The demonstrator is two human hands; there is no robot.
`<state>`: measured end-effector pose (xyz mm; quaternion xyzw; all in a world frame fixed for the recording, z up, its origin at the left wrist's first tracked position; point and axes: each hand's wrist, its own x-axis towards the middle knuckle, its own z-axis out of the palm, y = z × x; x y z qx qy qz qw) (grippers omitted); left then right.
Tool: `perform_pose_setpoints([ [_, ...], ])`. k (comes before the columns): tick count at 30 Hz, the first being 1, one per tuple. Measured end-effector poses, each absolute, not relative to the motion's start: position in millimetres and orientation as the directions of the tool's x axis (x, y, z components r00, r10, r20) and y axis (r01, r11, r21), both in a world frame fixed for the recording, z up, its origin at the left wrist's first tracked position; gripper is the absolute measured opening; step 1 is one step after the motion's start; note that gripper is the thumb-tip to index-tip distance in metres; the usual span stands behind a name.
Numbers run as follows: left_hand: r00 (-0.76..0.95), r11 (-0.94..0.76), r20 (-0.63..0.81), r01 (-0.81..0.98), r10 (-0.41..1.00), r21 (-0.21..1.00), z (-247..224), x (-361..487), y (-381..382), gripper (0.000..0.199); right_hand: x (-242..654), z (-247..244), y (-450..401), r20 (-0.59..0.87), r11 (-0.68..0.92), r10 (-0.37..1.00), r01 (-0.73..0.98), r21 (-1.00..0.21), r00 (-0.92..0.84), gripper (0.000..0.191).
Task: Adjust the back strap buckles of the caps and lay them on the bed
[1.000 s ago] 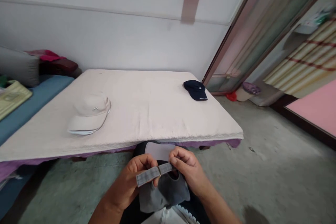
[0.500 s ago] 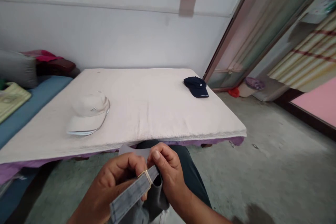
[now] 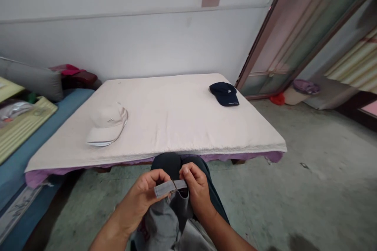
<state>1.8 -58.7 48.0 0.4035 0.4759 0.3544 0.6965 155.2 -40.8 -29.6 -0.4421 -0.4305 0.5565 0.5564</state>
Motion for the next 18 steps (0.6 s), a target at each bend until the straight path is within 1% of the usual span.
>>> perform_pose_setpoints([
  [2,0.294,0.451,-0.408,-0.094,0.865,0.888,42.1,3.8,-60.8,0.020,159.6,-36.3,-45.5,-0.027,-0.015,0.999,-0.241,-0.971,0.047,0.031],
  [4,0.256,0.462,-0.429,-0.082,0.866,0.883,42.0,-2.5,-59.6,0.016,157.7,-36.0,-46.1,-0.028,-0.014,0.998,-0.243,-0.970,0.055,0.031],
  [6,0.207,0.443,-0.419,-0.086,0.884,0.892,50.3,-14.9,-53.7,0.013,151.7,-26.6,-41.8,0.016,0.021,1.000,-0.247,-0.969,0.023,0.031],
  [8,0.193,0.390,-0.370,-0.080,0.909,0.917,65.5,-28.4,-44.8,0.012,145.7,-10.6,-34.5,0.096,0.080,0.994,-0.263,-0.962,-0.048,0.029],
  [11,0.236,0.293,-0.273,-0.051,0.933,0.955,86.5,-38.5,-33.3,0.015,144.4,10.6,-23.8,0.205,0.135,0.953,-0.291,-0.947,-0.223,0.025],
  [13,0.262,0.243,-0.232,-0.010,0.937,0.970,90.7,-34.7,-28.2,0.016,149.5,13.4,-17.4,0.255,0.187,0.925,-0.250,-0.950,-0.281,0.022],
  [14,0.261,0.230,-0.227,0.020,0.938,0.973,90.2,-30.1,-25.4,0.016,153.0,11.5,-13.6,0.273,0.224,0.925,-0.203,-0.953,-0.262,0.022],
  [16,0.238,0.207,-0.224,0.095,0.945,0.974,89.1,-18.4,-17.6,0.018,159.7,6.1,-3.5,0.300,0.286,0.940,-0.100,-0.953,-0.165,0.021],
  [18,0.200,0.149,-0.179,0.158,0.963,0.976,95.3,-7.6,-6.1,0.019,163.4,7.1,10.0,0.316,0.314,0.945,-0.042,-0.948,-0.081,0.019],
])
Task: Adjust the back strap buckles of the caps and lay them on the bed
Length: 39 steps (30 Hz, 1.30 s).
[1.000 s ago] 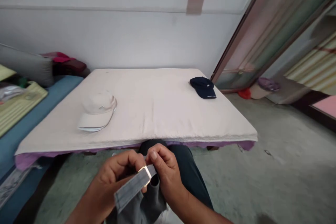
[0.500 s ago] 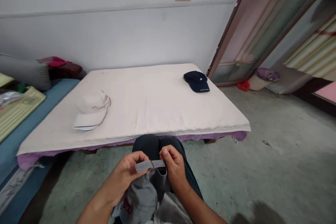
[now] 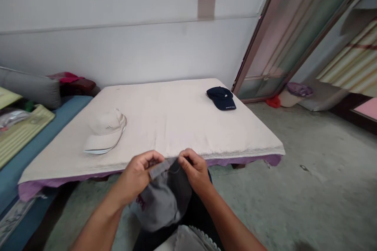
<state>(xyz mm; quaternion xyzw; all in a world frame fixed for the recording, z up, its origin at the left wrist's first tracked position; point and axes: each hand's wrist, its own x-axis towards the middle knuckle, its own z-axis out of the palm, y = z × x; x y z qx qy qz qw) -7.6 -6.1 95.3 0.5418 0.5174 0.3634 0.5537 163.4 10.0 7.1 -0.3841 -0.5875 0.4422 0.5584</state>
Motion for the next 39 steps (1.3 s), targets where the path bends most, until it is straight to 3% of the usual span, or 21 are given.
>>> perform_pose_setpoints([
  [4,0.202,-0.063,0.021,0.203,0.979,0.977,132.2,1.1,15.1,0.016,165.6,42.4,34.4,0.391,0.388,0.920,-0.071,-0.919,-0.025,0.017],
  [7,0.234,-0.110,0.061,0.203,0.970,0.973,142.5,1.6,16.0,0.014,174.1,63.7,34.5,0.455,0.450,0.890,-0.096,-0.888,-0.034,0.017],
  [11,0.278,-0.007,-0.049,0.198,0.959,0.980,96.8,8.4,4.7,0.017,192.9,27.5,13.8,0.452,0.454,0.890,0.015,-0.891,-0.064,0.018],
  [14,0.315,0.180,-0.201,0.092,0.928,0.979,51.9,19.9,-4.4,0.033,203.0,-22.8,-5.2,0.331,0.339,0.939,0.102,-0.935,-0.091,0.019],
  [16,0.352,0.258,-0.258,0.047,0.900,0.965,33.0,26.7,-8.9,0.034,205.9,-47.3,-15.8,0.234,0.241,0.968,0.071,-0.968,-0.090,0.020],
  [19,0.332,0.304,-0.295,0.026,0.896,0.952,22.9,31.5,-12.5,0.018,206.8,-63.3,-24.6,0.126,0.116,0.987,-0.099,-0.988,-0.100,0.025],
  [21,0.322,0.339,-0.316,-0.017,0.892,0.941,22.5,31.6,-13.5,0.008,207.6,-63.8,-25.6,0.092,0.064,0.988,-0.212,-0.975,-0.124,0.029],
  [23,0.330,0.374,-0.341,-0.041,0.880,0.926,22.9,30.5,-14.1,0.004,210.2,-58.7,-23.9,0.079,0.044,0.985,-0.216,-0.975,-0.154,0.029],
  [29,0.336,0.356,-0.351,0.049,0.874,0.933,21.4,29.7,-13.7,0.004,216.2,-9.9,-16.9,0.197,0.200,0.968,0.001,-0.980,-0.155,0.015],
  [34,0.356,0.279,-0.293,0.090,0.887,0.956,19.5,33.1,-12.6,0.010,209.0,29.6,-16.4,0.224,0.330,0.878,0.196,-0.923,-0.424,0.015],
  [37,0.392,0.312,-0.306,0.049,0.868,0.949,15.9,31.6,-14.0,0.014,208.6,27.1,-16.3,0.189,0.298,0.857,0.163,-0.941,-0.480,0.003],
  [39,0.407,0.351,-0.323,0.006,0.854,0.936,13.5,29.6,-15.2,0.018,211.0,18.1,-16.0,0.193,0.245,0.853,0.045,-0.969,-0.485,0.013],
])
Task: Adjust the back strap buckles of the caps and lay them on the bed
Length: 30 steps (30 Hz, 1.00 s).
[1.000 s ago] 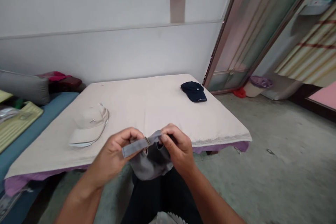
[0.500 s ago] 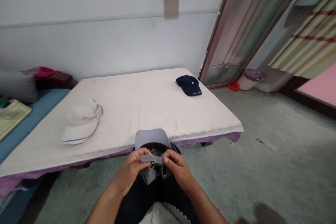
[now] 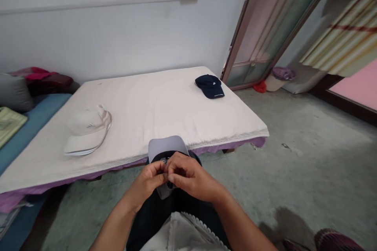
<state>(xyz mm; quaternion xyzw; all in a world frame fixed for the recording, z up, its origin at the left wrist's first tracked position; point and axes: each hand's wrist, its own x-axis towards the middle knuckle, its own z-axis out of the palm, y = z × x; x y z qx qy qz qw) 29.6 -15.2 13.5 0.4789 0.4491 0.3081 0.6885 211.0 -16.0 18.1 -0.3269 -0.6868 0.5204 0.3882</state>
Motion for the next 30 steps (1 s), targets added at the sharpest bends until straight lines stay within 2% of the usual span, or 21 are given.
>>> perform_pose_setpoints([
  [3,0.429,0.402,-0.344,-0.050,0.835,0.914,11.8,27.9,-16.1,0.018,215.3,5.4,-16.2,0.180,0.100,0.856,-0.187,-0.977,-0.485,0.017],
  [5,0.441,0.409,-0.346,-0.052,0.828,0.911,11.6,28.4,-15.7,0.018,217.1,2.8,-16.9,0.162,0.044,0.856,-0.243,-0.969,-0.492,0.017],
  [10,0.418,0.389,-0.341,-0.032,0.842,0.921,11.7,31.0,-13.4,0.025,216.5,15.4,-17.2,0.200,0.250,0.816,0.020,-0.968,-0.542,0.018],
  [12,0.430,0.392,-0.345,-0.024,0.835,0.920,12.2,30.9,-13.4,0.029,216.2,19.1,-15.4,0.187,0.276,0.809,0.078,-0.958,-0.558,0.013],
  [15,0.457,0.381,-0.325,-0.034,0.828,0.924,13.2,28.5,-14.5,0.025,217.3,16.2,-12.1,0.200,0.235,0.804,-0.010,-0.972,-0.560,0.006],
  [18,0.487,0.403,-0.313,-0.089,0.815,0.911,13.2,24.9,-15.7,0.020,218.9,7.7,-10.9,0.190,0.087,0.811,-0.208,-0.974,-0.553,0.017],
  [20,0.504,0.434,-0.321,-0.122,0.802,0.893,12.1,23.1,-15.8,0.018,219.1,2.3,-11.7,0.144,-0.012,0.826,-0.272,-0.962,-0.545,0.020],
  [23,0.508,0.452,-0.337,-0.118,0.793,0.884,9.4,22.1,-15.5,0.016,217.2,-3.9,-14.3,0.088,-0.059,0.856,-0.266,-0.962,-0.510,0.021],
  [30,0.472,0.429,-0.367,-0.028,0.802,0.903,9.9,23.5,-15.5,0.018,209.5,-10.6,-19.5,0.022,-0.017,0.923,-0.097,-0.995,-0.384,0.016],
])
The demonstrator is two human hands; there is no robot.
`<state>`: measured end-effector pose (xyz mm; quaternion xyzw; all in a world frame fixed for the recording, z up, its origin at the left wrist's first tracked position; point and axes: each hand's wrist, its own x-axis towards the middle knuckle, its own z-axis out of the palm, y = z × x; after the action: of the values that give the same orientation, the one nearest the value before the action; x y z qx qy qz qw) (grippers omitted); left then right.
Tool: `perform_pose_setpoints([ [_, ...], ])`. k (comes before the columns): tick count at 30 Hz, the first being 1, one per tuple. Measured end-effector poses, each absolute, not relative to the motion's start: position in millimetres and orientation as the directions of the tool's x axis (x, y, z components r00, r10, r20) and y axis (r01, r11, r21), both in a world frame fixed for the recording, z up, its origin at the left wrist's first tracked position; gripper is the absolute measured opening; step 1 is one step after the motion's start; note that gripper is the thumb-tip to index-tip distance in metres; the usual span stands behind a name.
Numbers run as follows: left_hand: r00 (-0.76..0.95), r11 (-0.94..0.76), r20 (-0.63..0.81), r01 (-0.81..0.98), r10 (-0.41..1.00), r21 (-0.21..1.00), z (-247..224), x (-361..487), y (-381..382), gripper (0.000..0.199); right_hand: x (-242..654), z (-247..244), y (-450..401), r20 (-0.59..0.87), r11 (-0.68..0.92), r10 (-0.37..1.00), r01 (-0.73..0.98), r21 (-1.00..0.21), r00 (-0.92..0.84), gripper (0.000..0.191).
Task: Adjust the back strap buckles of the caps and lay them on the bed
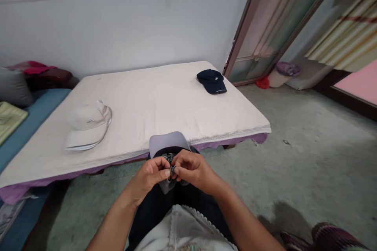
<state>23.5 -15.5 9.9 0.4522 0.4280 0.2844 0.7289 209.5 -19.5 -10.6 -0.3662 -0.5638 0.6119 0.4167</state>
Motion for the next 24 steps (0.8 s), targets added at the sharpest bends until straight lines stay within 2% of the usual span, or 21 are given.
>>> perform_pose_setpoints([
  [7,0.428,0.415,-0.380,0.012,0.820,0.910,11.8,26.3,-16.7,0.022,209.2,-11.9,-21.3,0.010,0.035,0.936,0.065,-0.997,-0.352,0.013],
  [15,0.374,0.345,-0.362,0.115,0.854,0.932,11.6,29.0,-16.1,0.024,208.5,-9.9,-19.5,0.080,0.168,0.927,0.215,-0.962,-0.366,0.013],
  [18,0.374,0.332,-0.360,0.138,0.855,0.933,11.5,28.5,-16.5,0.022,209.1,-12.2,-19.7,0.064,0.143,0.928,0.194,-0.970,-0.367,0.011],
  [24,0.354,0.334,-0.355,0.120,0.865,0.935,10.6,29.9,-17.3,0.020,207.7,-20.7,-22.3,-0.011,0.006,0.940,0.048,-0.999,-0.342,0.009],
])
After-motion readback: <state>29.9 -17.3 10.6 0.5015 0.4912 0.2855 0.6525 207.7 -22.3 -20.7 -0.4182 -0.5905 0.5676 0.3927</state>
